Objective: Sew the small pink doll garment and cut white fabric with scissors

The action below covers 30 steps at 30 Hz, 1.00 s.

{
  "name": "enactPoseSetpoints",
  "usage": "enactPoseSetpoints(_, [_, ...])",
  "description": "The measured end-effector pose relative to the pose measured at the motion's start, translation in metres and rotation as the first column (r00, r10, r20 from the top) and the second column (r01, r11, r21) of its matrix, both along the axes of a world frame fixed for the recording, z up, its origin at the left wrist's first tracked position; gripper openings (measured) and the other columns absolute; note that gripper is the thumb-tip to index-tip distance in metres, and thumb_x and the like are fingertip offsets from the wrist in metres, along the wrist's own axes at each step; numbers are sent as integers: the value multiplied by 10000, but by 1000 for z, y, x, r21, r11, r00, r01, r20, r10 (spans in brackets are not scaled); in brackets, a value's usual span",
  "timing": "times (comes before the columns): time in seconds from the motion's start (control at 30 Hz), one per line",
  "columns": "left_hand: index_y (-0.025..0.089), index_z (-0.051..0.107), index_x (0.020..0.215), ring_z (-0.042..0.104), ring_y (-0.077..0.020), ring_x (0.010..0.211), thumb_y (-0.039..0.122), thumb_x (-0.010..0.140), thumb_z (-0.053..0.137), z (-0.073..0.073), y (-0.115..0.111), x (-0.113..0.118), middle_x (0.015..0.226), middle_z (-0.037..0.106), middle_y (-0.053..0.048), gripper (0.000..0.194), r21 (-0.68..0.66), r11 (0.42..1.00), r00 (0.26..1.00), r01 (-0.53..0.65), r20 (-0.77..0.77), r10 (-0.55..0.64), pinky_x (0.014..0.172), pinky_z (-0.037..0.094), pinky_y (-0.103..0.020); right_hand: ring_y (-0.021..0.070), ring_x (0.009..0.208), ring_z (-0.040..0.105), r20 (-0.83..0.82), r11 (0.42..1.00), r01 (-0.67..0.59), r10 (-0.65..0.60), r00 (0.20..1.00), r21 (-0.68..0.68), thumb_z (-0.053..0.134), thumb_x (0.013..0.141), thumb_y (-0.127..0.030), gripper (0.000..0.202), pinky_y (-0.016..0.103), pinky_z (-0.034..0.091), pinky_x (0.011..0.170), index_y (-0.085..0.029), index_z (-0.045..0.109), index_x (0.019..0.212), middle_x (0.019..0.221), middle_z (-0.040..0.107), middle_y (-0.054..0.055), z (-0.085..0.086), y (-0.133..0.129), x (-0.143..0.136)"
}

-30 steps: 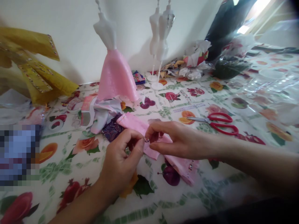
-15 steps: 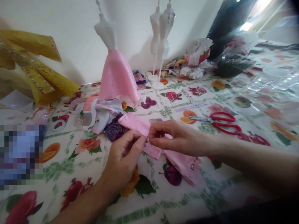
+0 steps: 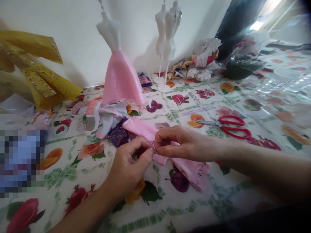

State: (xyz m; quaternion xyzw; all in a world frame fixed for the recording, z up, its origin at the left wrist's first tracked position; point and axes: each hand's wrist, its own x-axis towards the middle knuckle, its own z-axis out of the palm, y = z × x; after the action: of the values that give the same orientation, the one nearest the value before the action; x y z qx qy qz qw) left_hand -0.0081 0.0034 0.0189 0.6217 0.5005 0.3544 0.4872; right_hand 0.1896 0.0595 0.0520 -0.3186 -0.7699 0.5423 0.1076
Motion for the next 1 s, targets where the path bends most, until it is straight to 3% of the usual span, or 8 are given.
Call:
enactPoseSetpoints(0.27, [192, 665, 794, 550, -152, 719, 292, 864, 584, 0, -1, 4, 766, 635, -12, 146, -6, 1000, 999, -31, -42, 31, 639, 426, -264, 92, 637, 456, 18, 998, 16, -17, 1000, 53, 565, 848, -175, 54, 216, 366, 560, -160, 582, 799, 710, 544, -28, -4, -2, 1])
enactPoseSetpoints(0.4, [191, 667, 799, 538, -137, 692, 287, 861, 593, -2, 0, 3, 756, 630, -3, 137, 11, 998, 997, -54, -46, 54, 620, 422, -248, 106, 706, 511, -31, 987, 72, -68, 997, 147, 565, 847, -145, 55, 229, 411, 642, -163, 596, 805, 752, 595, -18, -7, -8, -1])
enactPoseSetpoints(0.63, [183, 647, 720, 477, -95, 568, 307, 851, 623, -1, 7, -3, 608, 559, 29, 182, 28, 970, 969, -243, 50, 241, 523, 397, -195, 97, 726, 520, -104, 979, 89, -70, 992, 185, 547, 905, -170, 110, 227, 426, 682, -174, 565, 797, 768, 583, -27, 6, -17, 4])
enactPoseSetpoints(0.77, [215, 711, 801, 549, -114, 611, 386, 858, 651, -3, 6, -3, 636, 610, 20, 190, 48, 977, 978, -208, 20, 207, 557, 443, -201, 109, 719, 514, -51, 969, 151, -144, 988, 196, 560, 937, -323, 180, 241, 409, 650, -170, 605, 854, 782, 592, -14, 5, 5, 29])
enactPoseSetpoints(0.9, [236, 712, 803, 576, -124, 598, 428, 853, 647, -8, 6, -3, 632, 620, 21, 208, 105, 976, 982, -189, -1, 190, 523, 463, -184, 107, 661, 464, 104, 911, 278, -322, 941, 305, 523, 934, -381, 257, 252, 364, 606, -154, 611, 852, 743, 541, -9, 4, 42, 69])
enactPoseSetpoints(1.0, [244, 714, 829, 590, -132, 595, 465, 839, 644, -10, 7, -2, 627, 619, 20, 232, 124, 974, 981, -189, -12, 192, 509, 475, -174, 119, 664, 465, 253, 867, 265, -393, 884, 422, 492, 922, -405, 306, 267, 359, 622, -146, 623, 825, 724, 543, 2, 2, 73, 101])
